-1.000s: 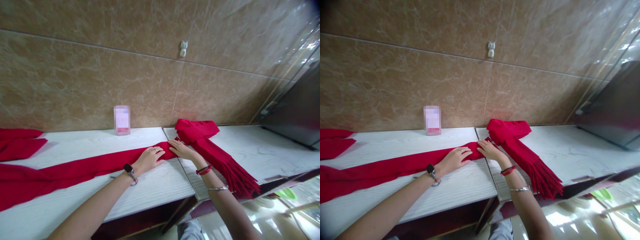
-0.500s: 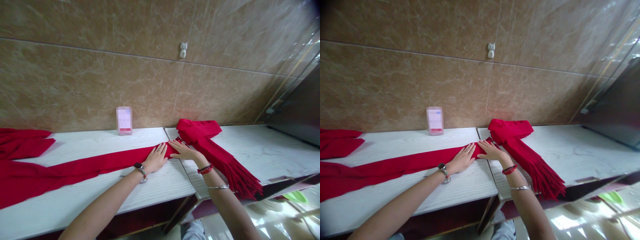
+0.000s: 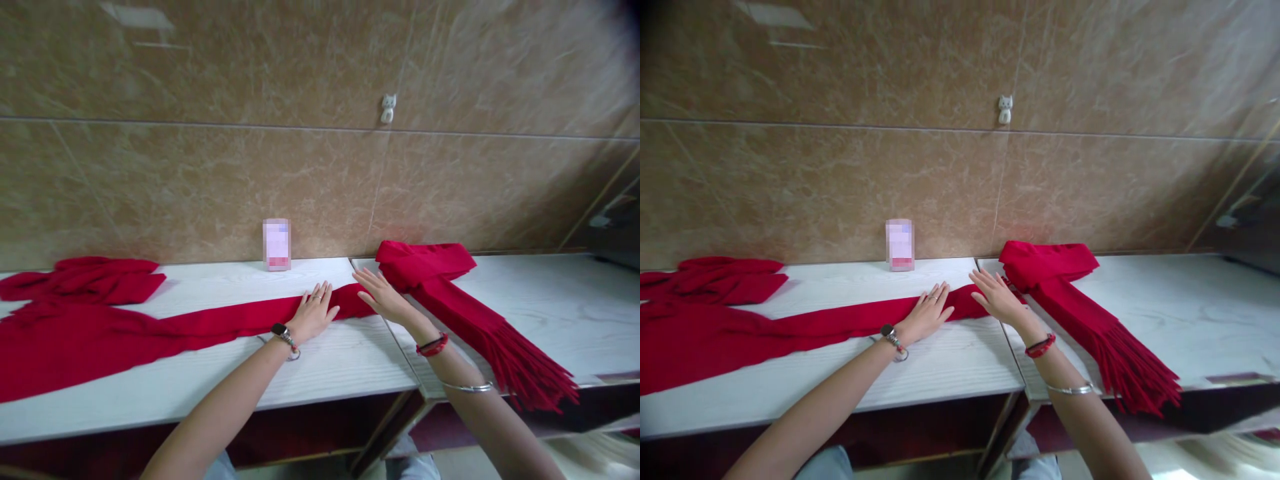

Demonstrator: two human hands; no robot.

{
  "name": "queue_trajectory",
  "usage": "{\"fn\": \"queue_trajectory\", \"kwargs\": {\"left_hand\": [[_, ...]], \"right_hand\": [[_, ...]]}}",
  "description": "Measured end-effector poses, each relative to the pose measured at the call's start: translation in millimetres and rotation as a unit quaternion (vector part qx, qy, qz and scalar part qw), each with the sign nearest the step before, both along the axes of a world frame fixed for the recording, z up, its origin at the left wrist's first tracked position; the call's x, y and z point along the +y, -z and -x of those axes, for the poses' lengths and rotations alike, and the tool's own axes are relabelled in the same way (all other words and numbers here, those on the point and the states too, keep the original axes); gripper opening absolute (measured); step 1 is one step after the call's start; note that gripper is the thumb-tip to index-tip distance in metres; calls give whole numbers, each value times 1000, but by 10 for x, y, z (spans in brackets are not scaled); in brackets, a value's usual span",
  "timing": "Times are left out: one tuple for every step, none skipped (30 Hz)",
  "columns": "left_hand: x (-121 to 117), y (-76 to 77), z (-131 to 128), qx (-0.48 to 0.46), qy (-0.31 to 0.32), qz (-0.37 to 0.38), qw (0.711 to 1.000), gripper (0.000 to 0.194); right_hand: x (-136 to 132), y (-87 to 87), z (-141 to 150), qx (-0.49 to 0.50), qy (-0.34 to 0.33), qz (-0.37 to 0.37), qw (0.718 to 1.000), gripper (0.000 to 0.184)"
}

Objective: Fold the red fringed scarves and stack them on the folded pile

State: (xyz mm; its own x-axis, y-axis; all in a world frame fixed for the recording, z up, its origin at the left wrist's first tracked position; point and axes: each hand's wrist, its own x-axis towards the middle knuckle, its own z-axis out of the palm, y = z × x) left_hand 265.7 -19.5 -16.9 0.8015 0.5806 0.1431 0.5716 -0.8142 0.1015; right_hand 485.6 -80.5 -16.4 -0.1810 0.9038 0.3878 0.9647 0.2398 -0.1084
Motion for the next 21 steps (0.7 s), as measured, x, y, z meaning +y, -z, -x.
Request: {"fn": "queue_trajectory", "kwargs": {"left_hand": [[14, 11, 31, 12, -9, 1, 1000, 59], [23, 24, 51, 26, -15, 2, 1000, 57], [27, 39, 60, 39, -17, 2, 999, 56], [26, 51, 60, 49, -18, 3, 999, 55], [22, 60, 55, 53, -19, 3, 998, 55], [15, 66, 48, 54, -20, 3, 998, 55], [8, 66, 40, 53, -20, 2, 998, 55], [2, 62, 34, 52, -20, 3, 998, 54], [-1, 54, 32, 51, -19, 4, 999, 54], [-1, 42, 34, 50, -19, 6, 999, 54], [4, 27, 40, 47, -21, 8, 999, 55], [14, 12, 51, 41, -25, 10, 999, 55], [27, -3, 65, 34, -33, 10, 999, 55], [43, -15, 82, 27, -42, 10, 999, 55], [60, -24, 101, 24, -55, 12, 998, 55], [75, -29, 120, 26, -68, 17, 997, 55], [87, -29, 136, 34, -79, 26, 996, 56], [94, -25, 149, 45, -89, 35, 994, 56], [96, -18, 157, 54, -96, 42, 993, 56], [93, -10, 159, 60, -101, 44, 992, 56], [87, -1, 155, 61, -104, 42, 992, 56]], "right_hand": [[15, 41, 35, -17, 3, 6, 1000, 50], [27, 86, 59, -37, 3, 16, 999, 49], [37, 132, 70, -58, -3, 25, 998, 48], [43, 173, 71, -77, -10, 33, 996, 47], [46, 205, 64, -92, -18, 37, 995, 46], [45, 224, 53, -100, -23, 38, 994, 46], [43, 229, 43, -100, -22, 39, 994, 45], [38, 220, 37, -93, -16, 39, 995, 45], [33, 197, 40, -84, -8, 37, 996, 46], [27, 164, 54, -73, 0, 32, 997, 46], [21, 124, 79, -63, 4, 22, 998, 47], [16, 83, 116, -56, 2, 9, 998, 47], [13, 45, 163, -53, -8, -5, 999, 47], [11, 14, 217, -54, -25, -18, 998, 46], [10, -5, 274, -60, -45, -25, 997, 45], [11, -12, 331, -70, -67, -26, 995, 45], [13, -8, 383, -83, -86, -20, 993, 44], [15, 7, 426, -97, -99, -10, 990, 43], [18, 27, 458, -111, -107, 2, 988, 42], [20, 49, 478, -122, -110, 12, 986, 41], [20, 69, 487, -129, -109, 18, 986, 39]]}}
